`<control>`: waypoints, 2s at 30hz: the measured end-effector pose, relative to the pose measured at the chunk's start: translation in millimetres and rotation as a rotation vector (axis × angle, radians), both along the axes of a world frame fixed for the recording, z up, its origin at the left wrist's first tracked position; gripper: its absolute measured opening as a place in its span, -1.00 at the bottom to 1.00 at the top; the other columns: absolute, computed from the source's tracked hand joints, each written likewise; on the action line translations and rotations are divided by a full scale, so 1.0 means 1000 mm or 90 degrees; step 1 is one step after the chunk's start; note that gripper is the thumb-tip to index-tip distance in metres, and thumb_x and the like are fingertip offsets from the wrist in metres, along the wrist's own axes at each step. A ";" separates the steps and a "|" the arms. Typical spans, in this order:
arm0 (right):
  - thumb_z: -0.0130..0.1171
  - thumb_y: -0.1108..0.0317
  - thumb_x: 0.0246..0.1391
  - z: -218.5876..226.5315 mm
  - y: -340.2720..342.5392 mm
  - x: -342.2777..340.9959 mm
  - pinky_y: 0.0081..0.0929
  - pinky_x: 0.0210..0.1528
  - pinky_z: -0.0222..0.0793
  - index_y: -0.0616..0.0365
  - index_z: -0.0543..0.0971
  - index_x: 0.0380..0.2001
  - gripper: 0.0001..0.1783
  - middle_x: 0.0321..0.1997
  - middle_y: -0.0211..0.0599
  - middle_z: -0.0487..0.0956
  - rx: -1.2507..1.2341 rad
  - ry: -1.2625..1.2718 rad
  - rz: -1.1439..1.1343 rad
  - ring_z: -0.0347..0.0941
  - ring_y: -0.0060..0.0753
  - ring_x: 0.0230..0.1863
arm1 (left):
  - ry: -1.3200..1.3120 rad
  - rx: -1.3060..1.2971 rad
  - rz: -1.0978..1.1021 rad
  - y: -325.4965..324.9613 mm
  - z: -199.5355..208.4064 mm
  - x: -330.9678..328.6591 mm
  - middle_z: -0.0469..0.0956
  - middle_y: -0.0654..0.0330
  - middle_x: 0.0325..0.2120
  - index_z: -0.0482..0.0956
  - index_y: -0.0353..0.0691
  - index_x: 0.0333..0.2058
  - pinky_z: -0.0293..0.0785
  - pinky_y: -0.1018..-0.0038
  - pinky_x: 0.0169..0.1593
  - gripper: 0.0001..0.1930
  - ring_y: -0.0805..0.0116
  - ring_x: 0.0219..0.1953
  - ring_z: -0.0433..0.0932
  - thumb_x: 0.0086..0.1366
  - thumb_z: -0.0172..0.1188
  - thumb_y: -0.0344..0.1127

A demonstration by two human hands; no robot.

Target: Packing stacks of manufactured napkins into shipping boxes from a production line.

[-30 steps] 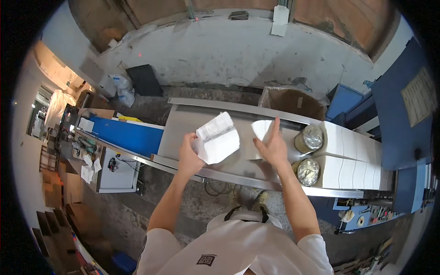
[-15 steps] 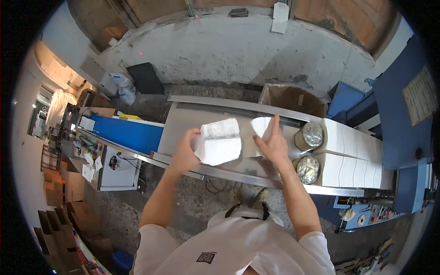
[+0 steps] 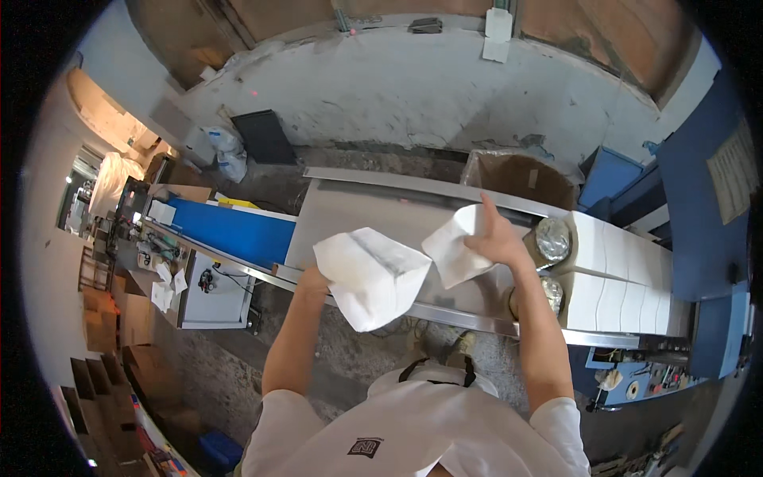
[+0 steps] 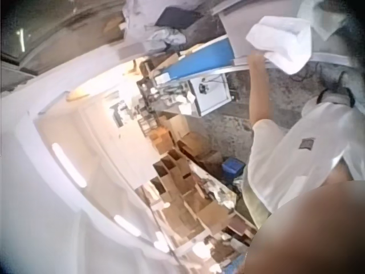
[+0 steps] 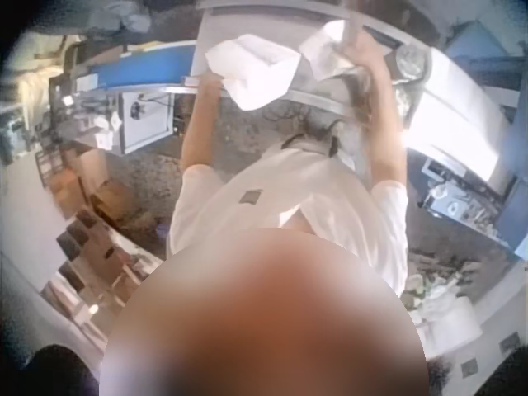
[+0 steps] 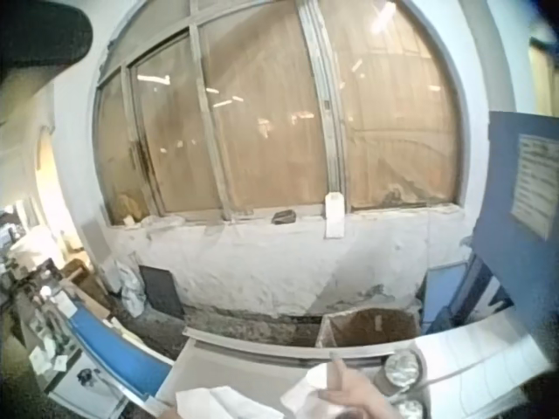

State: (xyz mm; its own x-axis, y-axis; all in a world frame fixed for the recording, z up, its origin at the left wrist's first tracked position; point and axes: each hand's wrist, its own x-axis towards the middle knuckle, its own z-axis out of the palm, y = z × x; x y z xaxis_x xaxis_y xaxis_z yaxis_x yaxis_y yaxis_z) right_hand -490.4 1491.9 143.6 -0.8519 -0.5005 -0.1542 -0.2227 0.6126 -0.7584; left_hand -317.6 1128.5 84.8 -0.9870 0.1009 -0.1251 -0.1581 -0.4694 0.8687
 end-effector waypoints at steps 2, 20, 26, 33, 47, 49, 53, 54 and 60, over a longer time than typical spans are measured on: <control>0.38 0.19 -0.20 -0.015 0.008 -0.009 -0.37 0.18 0.28 0.37 0.02 0.36 0.11 0.22 0.17 0.37 -0.166 -0.097 -0.059 0.40 -0.09 0.16 | 0.000 0.068 0.016 0.015 0.006 -0.004 0.56 0.10 -0.03 0.46 -0.28 0.09 0.51 0.33 0.08 -0.47 0.27 0.00 0.55 0.10 0.34 -0.41; 0.44 0.35 -0.10 0.045 -0.045 0.125 -0.34 0.25 0.25 0.36 0.19 0.24 -0.12 0.18 -0.11 0.40 -0.482 -0.092 0.123 0.35 -0.30 0.18 | -0.136 0.093 -0.060 0.047 0.043 -0.048 0.55 0.11 -0.01 0.42 -0.31 0.11 0.50 0.33 0.09 -0.28 0.27 0.01 0.55 -0.12 0.42 -0.53; 0.40 0.33 -0.01 0.030 -0.057 0.117 -0.37 0.20 0.28 0.36 0.12 0.28 -0.11 0.15 -0.09 0.41 -0.559 -0.151 -0.118 0.35 -0.34 0.17 | 0.078 -0.603 0.332 0.112 0.071 -0.050 0.56 0.05 -0.06 0.44 -0.35 0.06 0.42 0.35 0.11 -0.42 0.27 0.03 0.51 0.06 0.43 -0.36; 0.34 0.41 0.01 0.023 -0.071 0.119 -0.39 0.19 0.31 0.37 0.03 0.32 -0.08 0.14 -0.09 0.43 -0.638 -0.069 -0.199 0.37 -0.36 0.15 | 0.151 -0.400 0.213 0.151 0.111 -0.029 0.53 0.01 -0.09 0.36 -0.38 0.12 0.39 0.43 0.03 -0.57 0.35 -0.04 0.49 0.35 0.10 -0.30; 0.29 0.42 -0.06 0.041 -0.055 0.115 -0.29 -0.02 0.47 0.30 0.13 0.29 -0.14 0.03 0.18 0.50 -0.421 0.177 -0.155 0.55 -0.07 -0.01 | 0.299 -0.266 0.180 0.167 0.090 -0.022 0.22 -0.08 0.20 -0.03 -0.46 0.30 0.24 0.28 0.24 -0.22 0.16 0.23 0.28 0.25 0.21 -0.31; 0.24 0.47 -0.05 0.042 -0.054 0.116 -0.37 -0.04 0.46 0.29 0.13 0.30 -0.17 0.03 0.12 0.51 -0.434 0.200 -0.149 0.53 -0.18 0.00 | 0.288 -0.313 0.203 0.168 0.090 -0.021 0.24 -0.06 0.19 -0.05 -0.46 0.31 0.27 0.30 0.22 -0.15 0.18 0.21 0.31 0.19 0.29 -0.35; 0.17 0.51 -0.02 0.038 -0.048 0.114 -0.43 -0.04 0.44 0.28 0.15 0.30 -0.21 0.03 0.07 0.51 -0.415 0.236 -0.128 0.51 -0.29 -0.01 | 0.286 -0.235 0.226 0.174 0.096 -0.024 0.25 -0.05 0.17 -0.03 -0.46 0.29 0.31 0.31 0.21 -0.12 0.20 0.19 0.34 0.15 0.35 -0.36; 0.17 0.51 -0.02 0.039 -0.047 0.114 -0.43 -0.04 0.44 0.28 0.15 0.30 -0.21 0.03 0.07 0.51 -0.415 0.236 -0.127 0.51 -0.29 -0.01 | 0.280 -0.230 0.229 0.174 0.096 -0.025 0.26 -0.05 0.17 -0.02 -0.46 0.29 0.32 0.31 0.20 -0.12 0.21 0.18 0.34 0.14 0.36 -0.36; 0.13 0.52 0.00 0.051 -0.047 0.115 -0.39 0.00 0.42 0.29 0.17 0.28 -0.27 0.01 0.04 0.52 -0.425 0.224 -0.130 0.51 -0.27 -0.02 | 0.248 -0.205 0.212 0.171 0.097 -0.027 0.30 -0.02 0.15 0.01 -0.45 0.28 0.33 0.32 0.20 -0.13 0.23 0.17 0.36 0.12 0.38 -0.38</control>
State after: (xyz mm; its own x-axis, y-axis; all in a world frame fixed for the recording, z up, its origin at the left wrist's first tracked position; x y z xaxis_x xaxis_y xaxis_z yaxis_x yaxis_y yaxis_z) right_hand -375.1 1444.4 195.0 -0.8800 -0.2207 0.4206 -0.4503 0.1053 -0.8867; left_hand -344.3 1299.7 181.7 -0.9385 -0.2041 0.2785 0.3101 -0.1433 0.9399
